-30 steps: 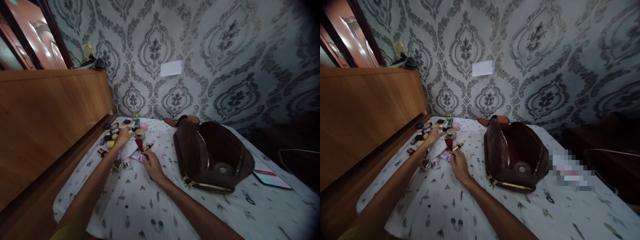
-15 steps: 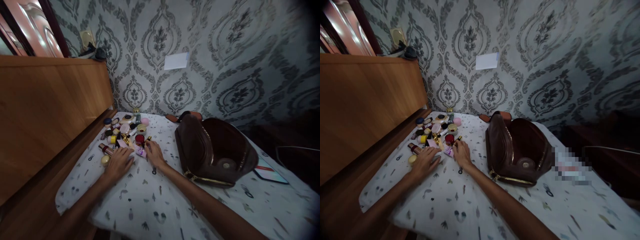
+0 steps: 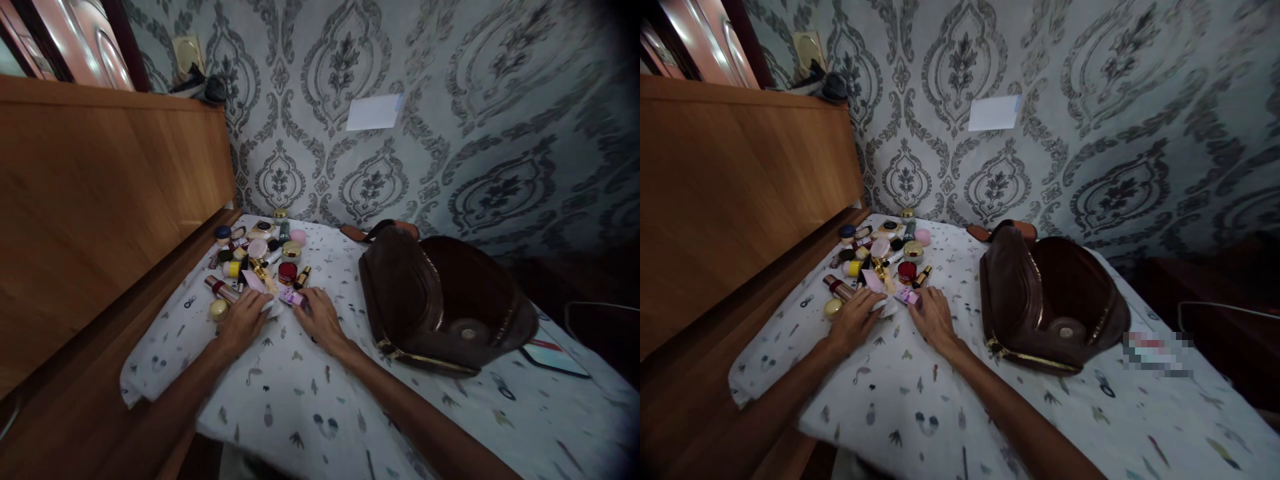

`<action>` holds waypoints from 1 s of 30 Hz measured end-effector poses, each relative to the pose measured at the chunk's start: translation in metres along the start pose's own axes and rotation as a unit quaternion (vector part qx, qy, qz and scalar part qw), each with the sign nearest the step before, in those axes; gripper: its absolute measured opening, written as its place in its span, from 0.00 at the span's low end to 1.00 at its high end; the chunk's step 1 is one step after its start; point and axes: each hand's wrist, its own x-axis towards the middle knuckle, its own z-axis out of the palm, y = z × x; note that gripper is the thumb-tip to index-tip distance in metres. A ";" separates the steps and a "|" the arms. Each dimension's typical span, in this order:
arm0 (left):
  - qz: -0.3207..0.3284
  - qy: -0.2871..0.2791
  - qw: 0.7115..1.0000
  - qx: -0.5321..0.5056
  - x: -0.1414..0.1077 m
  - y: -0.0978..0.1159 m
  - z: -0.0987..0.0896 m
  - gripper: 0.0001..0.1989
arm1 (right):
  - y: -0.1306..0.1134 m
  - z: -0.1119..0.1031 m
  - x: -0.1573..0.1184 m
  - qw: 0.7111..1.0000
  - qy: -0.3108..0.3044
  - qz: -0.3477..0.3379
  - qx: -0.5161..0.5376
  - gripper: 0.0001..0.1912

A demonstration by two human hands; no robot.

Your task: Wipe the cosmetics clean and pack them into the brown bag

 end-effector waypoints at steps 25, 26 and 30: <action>0.012 -0.155 0.987 0.050 0.040 0.024 0.027 0.11 | 0.011 -0.003 0.004 0.992 0.017 -0.006 0.123 0.14; 0.007 -0.156 0.987 0.049 0.038 0.025 0.027 0.11 | 0.009 -0.005 0.007 0.991 0.028 0.002 0.133 0.13; -0.006 -0.164 0.985 0.051 0.038 0.025 0.030 0.07 | -0.003 -0.010 0.030 0.989 0.082 0.009 0.123 0.11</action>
